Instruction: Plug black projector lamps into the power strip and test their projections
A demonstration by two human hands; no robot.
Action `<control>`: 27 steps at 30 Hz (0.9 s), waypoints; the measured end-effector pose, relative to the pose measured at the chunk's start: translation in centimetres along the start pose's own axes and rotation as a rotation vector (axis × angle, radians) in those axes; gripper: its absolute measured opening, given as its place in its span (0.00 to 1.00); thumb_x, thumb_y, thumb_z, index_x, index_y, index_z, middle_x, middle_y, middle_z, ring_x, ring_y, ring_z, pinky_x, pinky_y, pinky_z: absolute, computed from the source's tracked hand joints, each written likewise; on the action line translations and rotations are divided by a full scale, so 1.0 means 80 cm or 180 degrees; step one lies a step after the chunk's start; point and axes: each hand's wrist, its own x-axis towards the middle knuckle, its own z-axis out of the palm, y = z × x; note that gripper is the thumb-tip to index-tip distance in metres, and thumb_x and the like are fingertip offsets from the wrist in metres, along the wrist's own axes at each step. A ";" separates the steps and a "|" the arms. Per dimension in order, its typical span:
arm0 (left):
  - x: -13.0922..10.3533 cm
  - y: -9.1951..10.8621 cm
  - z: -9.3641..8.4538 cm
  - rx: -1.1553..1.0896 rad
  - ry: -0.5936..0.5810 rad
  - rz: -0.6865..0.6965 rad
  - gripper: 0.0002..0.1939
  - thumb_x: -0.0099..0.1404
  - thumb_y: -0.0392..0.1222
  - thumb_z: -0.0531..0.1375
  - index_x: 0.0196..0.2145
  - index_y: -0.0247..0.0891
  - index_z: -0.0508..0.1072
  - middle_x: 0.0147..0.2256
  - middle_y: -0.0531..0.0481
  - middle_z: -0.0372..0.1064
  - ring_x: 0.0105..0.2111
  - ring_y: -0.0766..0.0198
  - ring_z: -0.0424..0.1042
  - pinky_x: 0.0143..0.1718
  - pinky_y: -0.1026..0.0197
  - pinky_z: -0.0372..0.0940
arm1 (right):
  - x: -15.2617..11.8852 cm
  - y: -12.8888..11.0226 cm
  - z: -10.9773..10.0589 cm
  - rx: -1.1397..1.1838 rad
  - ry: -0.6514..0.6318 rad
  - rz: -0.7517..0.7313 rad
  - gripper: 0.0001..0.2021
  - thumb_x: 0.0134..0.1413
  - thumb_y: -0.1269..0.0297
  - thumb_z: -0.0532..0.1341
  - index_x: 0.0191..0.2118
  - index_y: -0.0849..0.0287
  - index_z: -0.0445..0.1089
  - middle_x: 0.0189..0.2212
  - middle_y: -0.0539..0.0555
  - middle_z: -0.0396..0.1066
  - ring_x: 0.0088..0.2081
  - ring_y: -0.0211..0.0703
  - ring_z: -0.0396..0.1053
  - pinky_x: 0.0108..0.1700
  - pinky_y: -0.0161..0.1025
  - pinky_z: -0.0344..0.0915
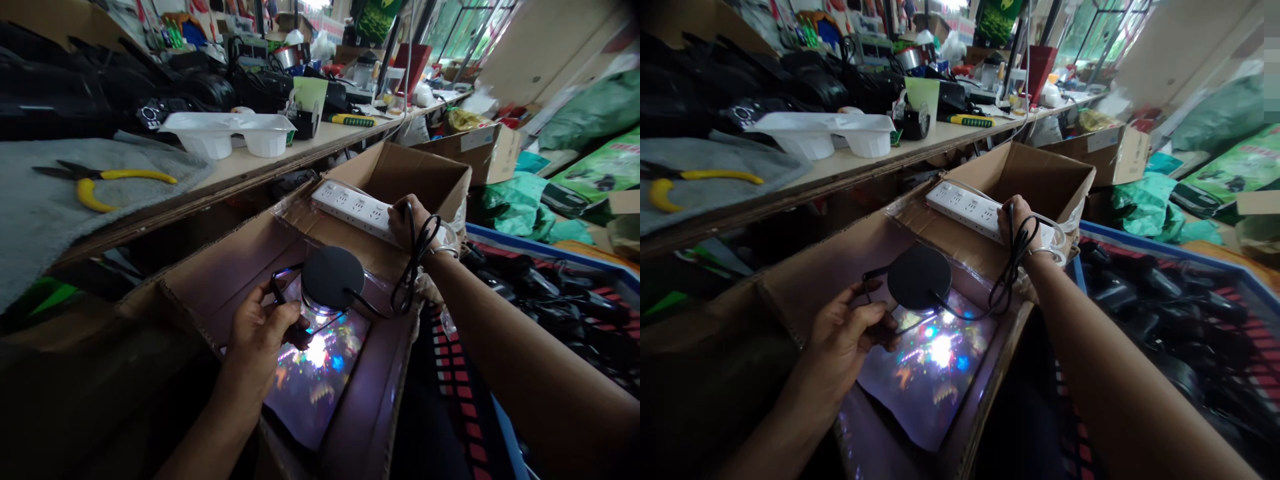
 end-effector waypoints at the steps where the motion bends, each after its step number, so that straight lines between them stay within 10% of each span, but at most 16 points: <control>1: 0.000 0.000 0.000 0.0004 -0.0005 0.0005 0.20 0.49 0.39 0.61 0.40 0.38 0.62 0.16 0.58 0.67 0.15 0.67 0.64 0.15 0.65 0.62 | 0.000 0.000 0.001 -0.0015 0.0022 0.0013 0.02 0.51 0.66 0.55 0.31 0.57 0.59 0.29 0.55 0.63 0.32 0.45 0.63 0.36 0.42 0.60; 27: 0.001 -0.008 -0.007 0.0124 -0.0195 -0.0012 0.19 0.54 0.38 0.58 0.45 0.34 0.65 0.21 0.56 0.66 0.18 0.67 0.64 0.17 0.65 0.61 | 0.001 -0.015 -0.016 -0.0121 -0.0086 0.0243 0.05 0.49 0.61 0.56 0.29 0.56 0.63 0.26 0.54 0.67 0.30 0.46 0.66 0.32 0.40 0.60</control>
